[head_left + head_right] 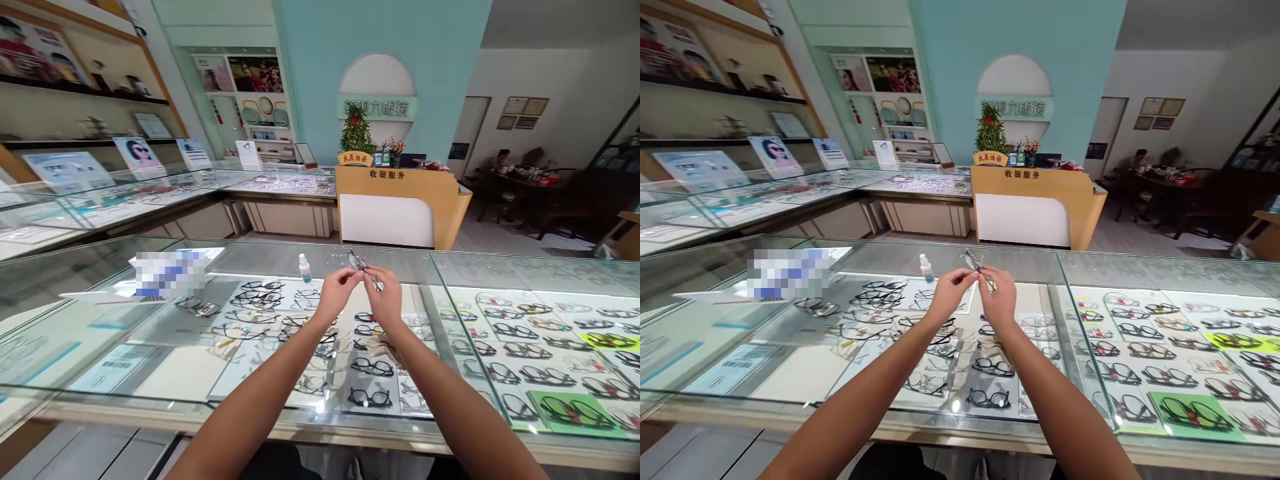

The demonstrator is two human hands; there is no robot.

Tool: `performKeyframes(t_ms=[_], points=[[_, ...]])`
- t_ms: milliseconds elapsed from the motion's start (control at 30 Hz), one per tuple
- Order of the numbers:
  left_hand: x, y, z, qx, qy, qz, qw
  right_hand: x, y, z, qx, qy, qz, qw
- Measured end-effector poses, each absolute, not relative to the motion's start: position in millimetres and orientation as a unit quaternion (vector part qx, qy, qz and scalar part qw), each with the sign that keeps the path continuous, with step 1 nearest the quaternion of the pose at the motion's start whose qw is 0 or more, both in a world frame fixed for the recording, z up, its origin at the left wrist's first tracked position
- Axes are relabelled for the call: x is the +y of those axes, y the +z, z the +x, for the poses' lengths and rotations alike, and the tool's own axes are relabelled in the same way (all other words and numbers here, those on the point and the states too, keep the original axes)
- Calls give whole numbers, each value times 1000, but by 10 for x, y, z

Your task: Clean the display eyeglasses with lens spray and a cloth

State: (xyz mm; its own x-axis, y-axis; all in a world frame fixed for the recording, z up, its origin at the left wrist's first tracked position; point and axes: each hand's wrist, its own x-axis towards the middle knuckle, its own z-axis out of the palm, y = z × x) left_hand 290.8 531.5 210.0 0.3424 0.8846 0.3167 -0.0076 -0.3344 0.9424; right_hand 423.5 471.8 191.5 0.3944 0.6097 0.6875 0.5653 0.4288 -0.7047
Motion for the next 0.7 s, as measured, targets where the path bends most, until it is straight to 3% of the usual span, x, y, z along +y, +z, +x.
performKeyframes(t_ms=[267, 400, 533, 700], points=[[5368, 2054, 2905, 324, 479, 625, 524, 4683, 1885, 4197, -599, -12, -552, 579], [5394, 2091, 2861, 335, 476, 644, 497, 4653, 1940, 4225, -592, 0, -545, 594], [5506, 2245, 2700, 348, 449, 727, 385, 4703, 1949, 4419, -509, 46, -566, 647], [5845, 2531, 2491, 376, 324, 853, 159, 4839, 1764, 4669, -508, 116, -625, 581]])
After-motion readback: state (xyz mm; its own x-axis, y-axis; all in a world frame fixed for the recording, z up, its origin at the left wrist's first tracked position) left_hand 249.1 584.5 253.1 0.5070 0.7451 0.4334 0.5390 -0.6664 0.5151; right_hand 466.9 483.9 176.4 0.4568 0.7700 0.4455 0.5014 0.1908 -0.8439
